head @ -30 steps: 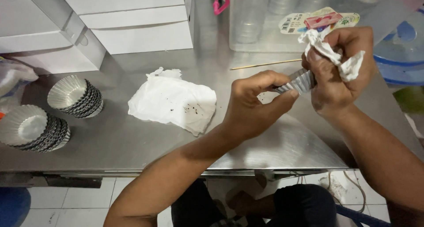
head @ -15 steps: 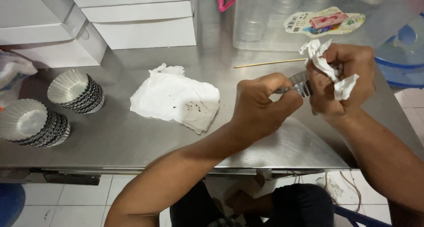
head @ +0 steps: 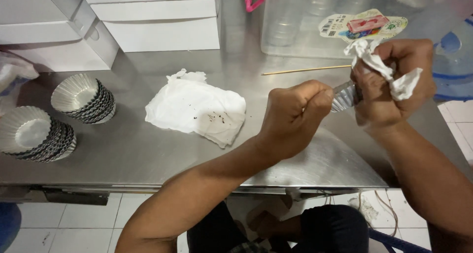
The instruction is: Cleaning metal cupcake liners by wiping them with a tissue
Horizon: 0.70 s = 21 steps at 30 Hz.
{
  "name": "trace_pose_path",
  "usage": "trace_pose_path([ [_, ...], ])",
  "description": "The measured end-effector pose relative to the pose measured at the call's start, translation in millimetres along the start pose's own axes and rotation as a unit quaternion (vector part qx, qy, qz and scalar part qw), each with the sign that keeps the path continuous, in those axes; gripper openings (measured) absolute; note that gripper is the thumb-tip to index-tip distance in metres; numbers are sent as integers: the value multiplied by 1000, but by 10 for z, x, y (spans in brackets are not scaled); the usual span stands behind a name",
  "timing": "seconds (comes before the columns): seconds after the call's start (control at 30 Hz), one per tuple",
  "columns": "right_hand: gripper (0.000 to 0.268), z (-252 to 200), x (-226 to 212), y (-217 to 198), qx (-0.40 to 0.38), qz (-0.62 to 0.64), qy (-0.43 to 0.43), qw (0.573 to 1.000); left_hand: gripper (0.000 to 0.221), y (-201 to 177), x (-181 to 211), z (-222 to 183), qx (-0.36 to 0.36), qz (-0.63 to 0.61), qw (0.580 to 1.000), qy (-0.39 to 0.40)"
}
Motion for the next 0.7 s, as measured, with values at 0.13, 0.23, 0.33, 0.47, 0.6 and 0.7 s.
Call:
trace_pose_path([
  [0.13,22,74,-133,22,-12,154,-18,988,25,31,-33,-3,-15,-19,1000,14],
  [0.23,23,72,-145,21,-9,176,-27,984,18,76,-95,-4,-5,-45,999,30],
  [0.33,20,45,-159,-5,-24,165,17,986,16,100,-113,8,7,-58,998,32],
  [0.47,24,-7,-48,-17,-14,-23,0,1000,15,91,-88,27,28,-86,996,16],
  [0.6,23,7,-129,-62,-113,-45,113,986,23,91,-79,46,38,-96,994,-21],
  [0.7,30,44,-220,-56,-130,-121,188,966,21,87,-103,42,31,-80,996,-32],
])
Point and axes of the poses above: each hand's wrist, its own z-axis towards the middle knuckle, its own y-axis out of the palm, x = y × z, the point moved 1 cm from there along z, towards the middle knuckle, and after that the axes turned 13 degrees about -x, right-handed, at the moved point
